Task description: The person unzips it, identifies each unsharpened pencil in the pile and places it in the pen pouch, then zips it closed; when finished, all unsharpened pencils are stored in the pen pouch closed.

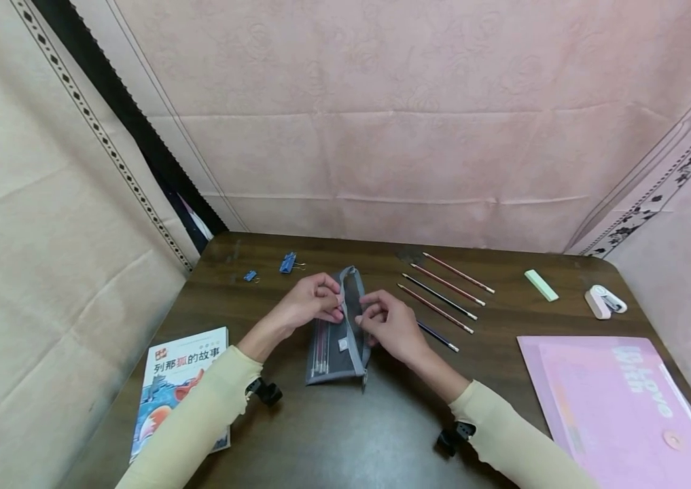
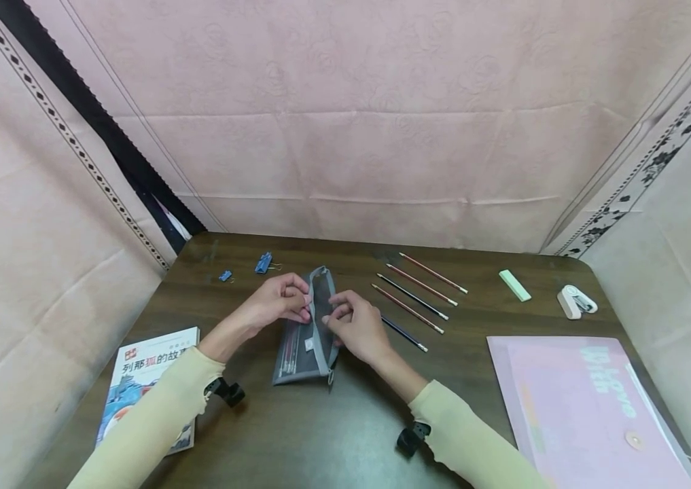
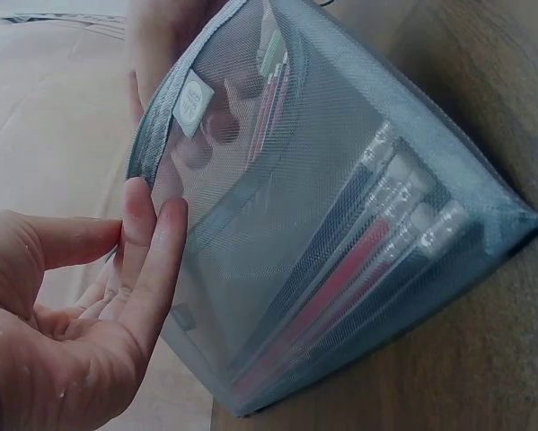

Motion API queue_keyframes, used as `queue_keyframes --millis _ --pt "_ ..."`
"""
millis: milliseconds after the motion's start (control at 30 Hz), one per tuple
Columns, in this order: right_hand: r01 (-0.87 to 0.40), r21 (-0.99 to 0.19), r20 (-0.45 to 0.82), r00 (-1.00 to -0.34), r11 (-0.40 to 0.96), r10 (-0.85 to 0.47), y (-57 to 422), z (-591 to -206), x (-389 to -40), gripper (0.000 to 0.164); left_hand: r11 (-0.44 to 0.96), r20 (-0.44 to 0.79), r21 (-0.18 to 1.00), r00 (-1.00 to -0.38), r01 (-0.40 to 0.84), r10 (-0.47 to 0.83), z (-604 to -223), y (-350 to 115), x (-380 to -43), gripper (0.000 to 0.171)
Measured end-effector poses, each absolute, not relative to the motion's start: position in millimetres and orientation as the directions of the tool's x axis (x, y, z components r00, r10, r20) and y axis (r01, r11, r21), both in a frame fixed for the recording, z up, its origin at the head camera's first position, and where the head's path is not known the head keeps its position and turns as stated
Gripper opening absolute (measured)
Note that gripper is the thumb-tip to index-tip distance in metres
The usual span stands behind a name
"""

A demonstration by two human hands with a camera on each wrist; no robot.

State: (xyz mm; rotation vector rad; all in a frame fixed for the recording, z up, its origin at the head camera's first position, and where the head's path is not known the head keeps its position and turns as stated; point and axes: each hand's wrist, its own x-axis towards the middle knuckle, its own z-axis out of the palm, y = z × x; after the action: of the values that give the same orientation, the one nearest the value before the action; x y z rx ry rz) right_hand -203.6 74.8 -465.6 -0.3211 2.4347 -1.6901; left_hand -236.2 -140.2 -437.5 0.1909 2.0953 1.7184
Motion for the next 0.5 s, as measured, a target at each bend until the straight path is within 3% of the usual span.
queue_keyframes --millis 333,500 --pt "-0.381 -0.762 0.186 -0.903 0.524 -0.387 99 -463 -159 0.016 0.224 -0.222 0.963 -0.909 -0.148 0.353 -436 -139 -238 0.026" --pt "-0.400 -0.651 0.180 -0.907 0.645 -0.381 100 -467 -137 0.038 0.228 -0.224 0.962 -0.914 -0.152 0.338 -437 -140 -237 0.025"
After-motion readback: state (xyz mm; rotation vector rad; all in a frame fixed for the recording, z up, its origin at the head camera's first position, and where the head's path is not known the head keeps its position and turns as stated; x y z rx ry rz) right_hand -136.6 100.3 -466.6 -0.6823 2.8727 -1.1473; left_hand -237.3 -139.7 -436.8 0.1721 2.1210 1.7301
